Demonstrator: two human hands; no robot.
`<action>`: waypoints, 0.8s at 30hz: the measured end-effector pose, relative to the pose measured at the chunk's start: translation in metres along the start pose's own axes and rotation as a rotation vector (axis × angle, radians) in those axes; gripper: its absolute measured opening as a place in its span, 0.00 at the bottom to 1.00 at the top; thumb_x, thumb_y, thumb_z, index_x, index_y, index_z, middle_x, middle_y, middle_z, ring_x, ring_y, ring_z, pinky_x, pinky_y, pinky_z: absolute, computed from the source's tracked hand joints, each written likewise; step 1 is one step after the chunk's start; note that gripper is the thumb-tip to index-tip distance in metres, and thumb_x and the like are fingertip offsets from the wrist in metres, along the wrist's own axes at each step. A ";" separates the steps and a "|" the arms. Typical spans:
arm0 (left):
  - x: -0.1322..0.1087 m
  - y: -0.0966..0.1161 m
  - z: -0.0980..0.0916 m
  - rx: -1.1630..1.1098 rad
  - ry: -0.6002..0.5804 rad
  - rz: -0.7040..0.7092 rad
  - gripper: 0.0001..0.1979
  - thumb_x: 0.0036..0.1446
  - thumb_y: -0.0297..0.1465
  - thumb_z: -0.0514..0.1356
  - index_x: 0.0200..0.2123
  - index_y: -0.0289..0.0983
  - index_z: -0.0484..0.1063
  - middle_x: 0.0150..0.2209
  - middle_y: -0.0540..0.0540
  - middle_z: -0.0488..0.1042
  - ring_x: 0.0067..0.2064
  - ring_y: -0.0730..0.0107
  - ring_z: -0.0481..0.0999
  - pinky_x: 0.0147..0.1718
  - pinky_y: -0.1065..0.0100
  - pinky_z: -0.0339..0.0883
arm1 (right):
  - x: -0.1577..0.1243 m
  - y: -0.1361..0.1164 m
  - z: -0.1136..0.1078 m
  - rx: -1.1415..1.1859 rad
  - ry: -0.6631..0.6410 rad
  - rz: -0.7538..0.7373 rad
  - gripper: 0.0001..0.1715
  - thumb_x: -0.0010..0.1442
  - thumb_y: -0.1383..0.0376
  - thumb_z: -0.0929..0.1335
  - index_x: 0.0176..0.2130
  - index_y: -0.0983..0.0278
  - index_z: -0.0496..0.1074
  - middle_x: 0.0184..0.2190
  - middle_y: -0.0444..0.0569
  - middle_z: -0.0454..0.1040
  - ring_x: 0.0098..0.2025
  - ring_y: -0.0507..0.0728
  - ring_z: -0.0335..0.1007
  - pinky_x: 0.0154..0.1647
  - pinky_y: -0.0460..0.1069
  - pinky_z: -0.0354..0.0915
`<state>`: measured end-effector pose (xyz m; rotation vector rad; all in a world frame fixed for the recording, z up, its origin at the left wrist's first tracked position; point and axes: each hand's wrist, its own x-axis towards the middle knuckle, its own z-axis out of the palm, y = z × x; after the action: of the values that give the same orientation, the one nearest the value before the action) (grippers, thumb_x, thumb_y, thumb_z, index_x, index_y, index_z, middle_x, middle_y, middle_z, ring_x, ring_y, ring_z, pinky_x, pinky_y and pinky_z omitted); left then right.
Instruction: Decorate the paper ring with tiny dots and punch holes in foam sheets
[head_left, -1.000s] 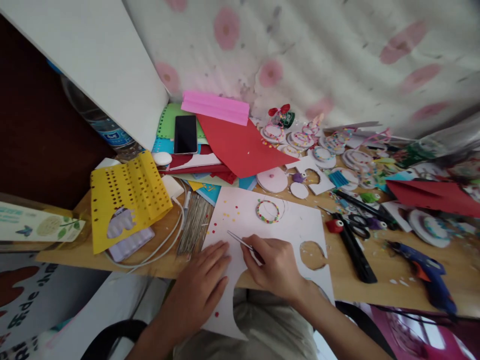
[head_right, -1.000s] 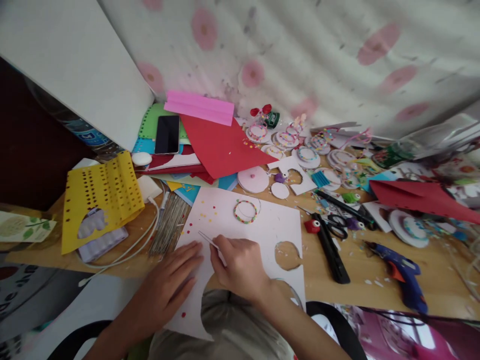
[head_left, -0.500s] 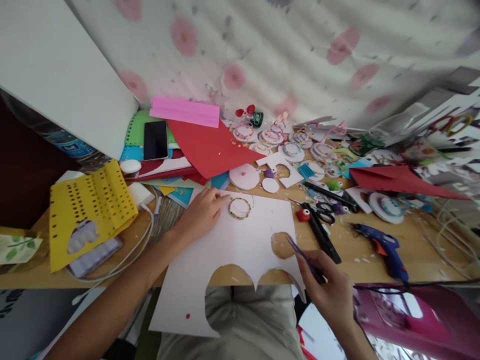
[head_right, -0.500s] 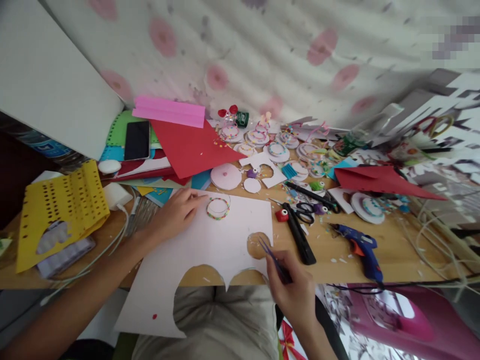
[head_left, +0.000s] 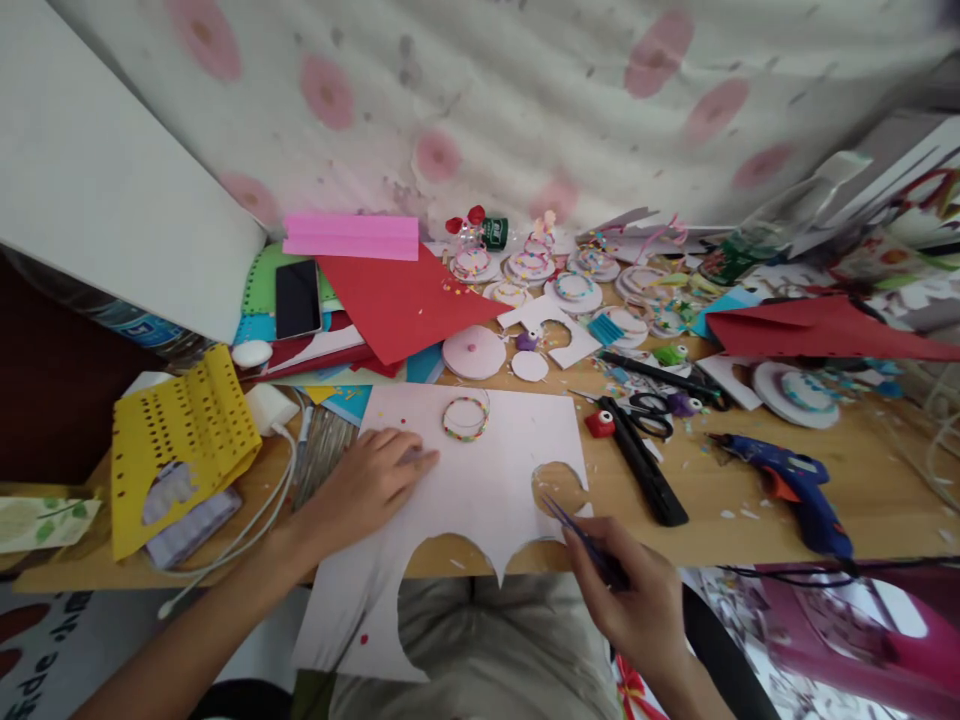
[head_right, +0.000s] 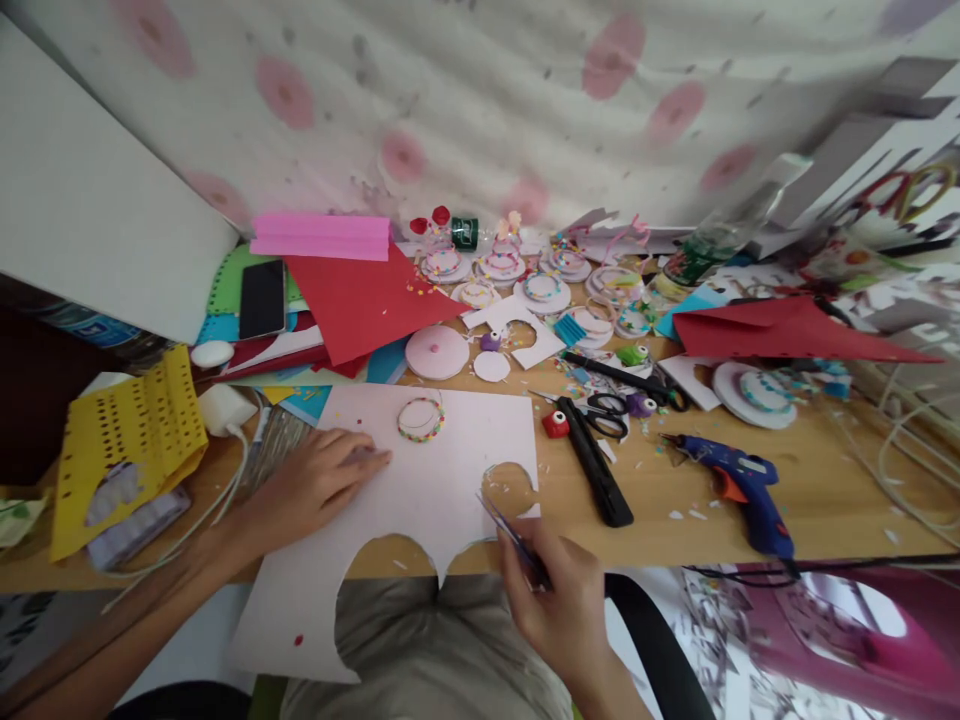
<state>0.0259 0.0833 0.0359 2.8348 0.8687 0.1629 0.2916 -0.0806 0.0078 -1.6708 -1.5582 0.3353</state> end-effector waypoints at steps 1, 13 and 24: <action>-0.006 0.002 -0.001 -0.106 0.031 -0.028 0.19 0.62 0.24 0.51 0.54 0.41 0.71 0.47 0.41 0.73 0.49 0.58 0.70 0.48 0.56 0.66 | 0.003 -0.003 0.006 0.010 -0.031 -0.042 0.04 0.62 0.65 0.67 0.35 0.64 0.71 0.18 0.42 0.69 0.16 0.49 0.61 0.19 0.45 0.58; -0.056 0.024 -0.007 -0.724 0.400 -0.571 0.09 0.64 0.33 0.54 0.36 0.39 0.73 0.35 0.49 0.74 0.36 0.70 0.73 0.37 0.70 0.67 | 0.046 -0.042 0.073 -0.296 -0.351 -0.239 0.13 0.62 0.68 0.61 0.26 0.64 0.68 0.18 0.43 0.71 0.19 0.50 0.65 0.24 0.48 0.45; -0.048 0.046 0.006 -1.076 0.372 -0.787 0.10 0.58 0.36 0.58 0.37 0.38 0.77 0.31 0.48 0.76 0.33 0.69 0.74 0.32 0.70 0.67 | 0.040 -0.060 0.053 -0.115 -0.293 -0.275 0.10 0.63 0.68 0.63 0.33 0.66 0.73 0.17 0.43 0.68 0.18 0.50 0.63 0.23 0.46 0.52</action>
<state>0.0122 0.0183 0.0366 1.3851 1.3426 0.7683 0.2212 -0.0292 0.0288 -1.5152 -2.0331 0.3622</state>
